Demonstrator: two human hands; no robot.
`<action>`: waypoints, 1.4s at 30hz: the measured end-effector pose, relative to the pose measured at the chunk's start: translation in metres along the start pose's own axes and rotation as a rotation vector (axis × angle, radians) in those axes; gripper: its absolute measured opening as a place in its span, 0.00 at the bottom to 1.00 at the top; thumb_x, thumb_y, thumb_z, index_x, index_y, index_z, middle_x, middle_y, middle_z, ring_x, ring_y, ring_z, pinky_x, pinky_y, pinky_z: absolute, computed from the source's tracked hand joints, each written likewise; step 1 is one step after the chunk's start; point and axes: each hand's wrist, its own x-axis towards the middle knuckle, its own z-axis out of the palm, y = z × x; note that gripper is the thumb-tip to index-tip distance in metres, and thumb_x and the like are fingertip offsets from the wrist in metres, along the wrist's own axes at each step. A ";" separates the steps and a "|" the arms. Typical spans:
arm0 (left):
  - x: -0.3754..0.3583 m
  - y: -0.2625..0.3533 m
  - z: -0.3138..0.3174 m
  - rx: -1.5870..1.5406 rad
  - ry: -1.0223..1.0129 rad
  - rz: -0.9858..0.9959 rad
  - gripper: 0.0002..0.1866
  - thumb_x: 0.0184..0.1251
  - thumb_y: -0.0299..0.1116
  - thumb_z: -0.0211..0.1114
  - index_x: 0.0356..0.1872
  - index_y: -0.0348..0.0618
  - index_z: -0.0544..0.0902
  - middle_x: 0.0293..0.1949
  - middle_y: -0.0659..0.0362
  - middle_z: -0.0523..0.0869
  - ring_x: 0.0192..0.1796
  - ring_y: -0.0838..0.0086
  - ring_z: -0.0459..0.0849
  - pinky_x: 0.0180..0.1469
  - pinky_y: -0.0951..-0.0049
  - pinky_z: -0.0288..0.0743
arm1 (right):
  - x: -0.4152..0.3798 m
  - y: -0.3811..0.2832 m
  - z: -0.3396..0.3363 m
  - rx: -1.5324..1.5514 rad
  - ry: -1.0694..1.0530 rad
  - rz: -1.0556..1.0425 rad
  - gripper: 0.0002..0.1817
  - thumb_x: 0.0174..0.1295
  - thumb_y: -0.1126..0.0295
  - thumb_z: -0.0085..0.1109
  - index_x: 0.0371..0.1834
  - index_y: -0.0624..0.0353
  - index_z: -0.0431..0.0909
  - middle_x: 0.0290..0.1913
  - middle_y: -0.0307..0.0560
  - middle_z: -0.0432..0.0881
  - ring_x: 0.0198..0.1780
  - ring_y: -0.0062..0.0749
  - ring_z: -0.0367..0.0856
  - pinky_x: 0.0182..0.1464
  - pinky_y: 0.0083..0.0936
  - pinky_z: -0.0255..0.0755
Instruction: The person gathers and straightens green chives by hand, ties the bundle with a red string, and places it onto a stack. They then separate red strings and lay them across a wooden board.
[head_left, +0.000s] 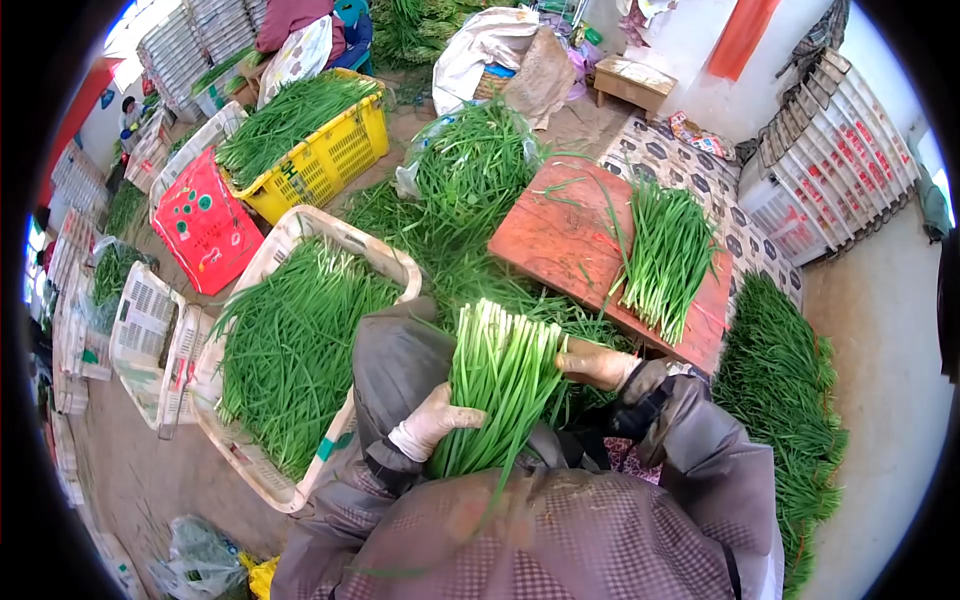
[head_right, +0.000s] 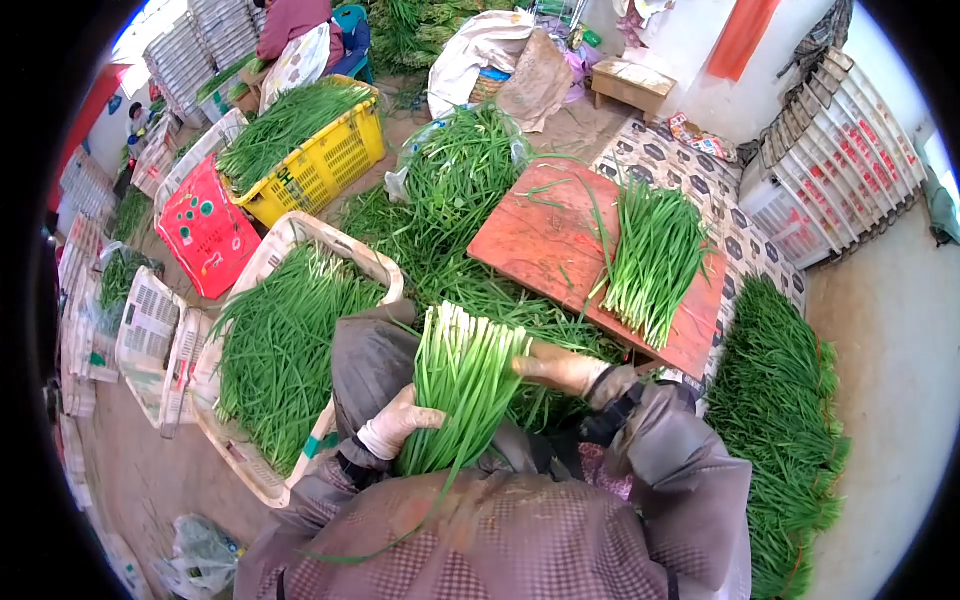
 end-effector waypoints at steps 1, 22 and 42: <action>0.000 0.000 0.000 0.000 -0.009 -0.007 0.39 0.55 0.36 0.74 0.67 0.35 0.67 0.58 0.56 0.80 0.58 0.72 0.79 0.63 0.69 0.71 | 0.008 -0.002 0.016 0.246 0.031 -0.048 0.46 0.63 0.46 0.64 0.77 0.60 0.53 0.73 0.49 0.65 0.73 0.37 0.61 0.74 0.37 0.53; -0.008 0.006 -0.004 -0.087 -0.209 -0.150 0.39 0.53 0.39 0.76 0.66 0.39 0.69 0.56 0.58 0.80 0.58 0.72 0.78 0.62 0.69 0.71 | 0.085 -0.042 0.053 0.692 -0.158 -0.216 0.15 0.57 0.73 0.69 0.46 0.58 0.76 0.51 0.47 0.81 0.54 0.48 0.82 0.59 0.44 0.76; -0.001 0.051 -0.013 0.306 -0.006 0.160 0.46 0.61 0.43 0.70 0.75 0.37 0.55 0.72 0.53 0.64 0.74 0.65 0.62 0.75 0.64 0.53 | 0.087 -0.031 0.047 0.594 0.279 -0.270 0.07 0.59 0.79 0.60 0.40 0.62 0.78 0.38 0.45 0.84 0.38 0.32 0.83 0.45 0.29 0.78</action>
